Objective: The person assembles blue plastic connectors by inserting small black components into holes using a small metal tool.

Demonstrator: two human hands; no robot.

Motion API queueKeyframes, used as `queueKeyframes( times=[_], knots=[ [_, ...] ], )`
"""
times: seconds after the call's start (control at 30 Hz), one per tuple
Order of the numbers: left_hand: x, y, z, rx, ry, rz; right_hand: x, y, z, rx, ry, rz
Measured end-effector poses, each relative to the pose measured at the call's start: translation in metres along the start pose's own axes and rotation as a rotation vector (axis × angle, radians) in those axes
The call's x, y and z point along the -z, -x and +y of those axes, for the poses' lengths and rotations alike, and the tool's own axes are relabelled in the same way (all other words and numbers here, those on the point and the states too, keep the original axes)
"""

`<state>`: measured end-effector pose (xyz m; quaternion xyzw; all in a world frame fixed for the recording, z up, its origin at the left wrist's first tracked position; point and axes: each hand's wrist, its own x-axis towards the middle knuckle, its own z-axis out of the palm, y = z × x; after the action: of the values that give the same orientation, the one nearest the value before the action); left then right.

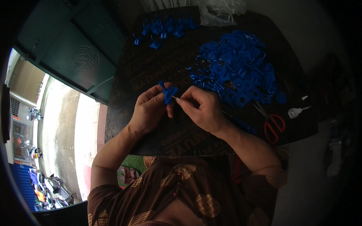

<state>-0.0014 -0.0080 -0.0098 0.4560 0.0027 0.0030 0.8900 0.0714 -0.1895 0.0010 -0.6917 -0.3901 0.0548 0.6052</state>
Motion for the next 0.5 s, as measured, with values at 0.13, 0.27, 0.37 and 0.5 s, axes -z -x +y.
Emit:
queueKeyframes(
  times=[0.13,0.27,0.37,0.5],
  knots=[
    [0.000,-0.001,0.000,-0.008,0.049,-0.024,0.000,0.000,-0.004,0.067,-0.006,0.021],
    [0.002,-0.001,-0.001,-0.020,0.078,-0.067,0.001,0.002,-0.001,0.073,-0.027,-0.002],
    [0.000,-0.001,0.001,0.013,0.081,-0.075,0.001,0.002,0.004,0.144,-0.066,0.074],
    [-0.002,0.002,0.001,0.034,0.048,-0.109,0.002,-0.002,0.006,0.215,-0.131,0.103]
  ],
)
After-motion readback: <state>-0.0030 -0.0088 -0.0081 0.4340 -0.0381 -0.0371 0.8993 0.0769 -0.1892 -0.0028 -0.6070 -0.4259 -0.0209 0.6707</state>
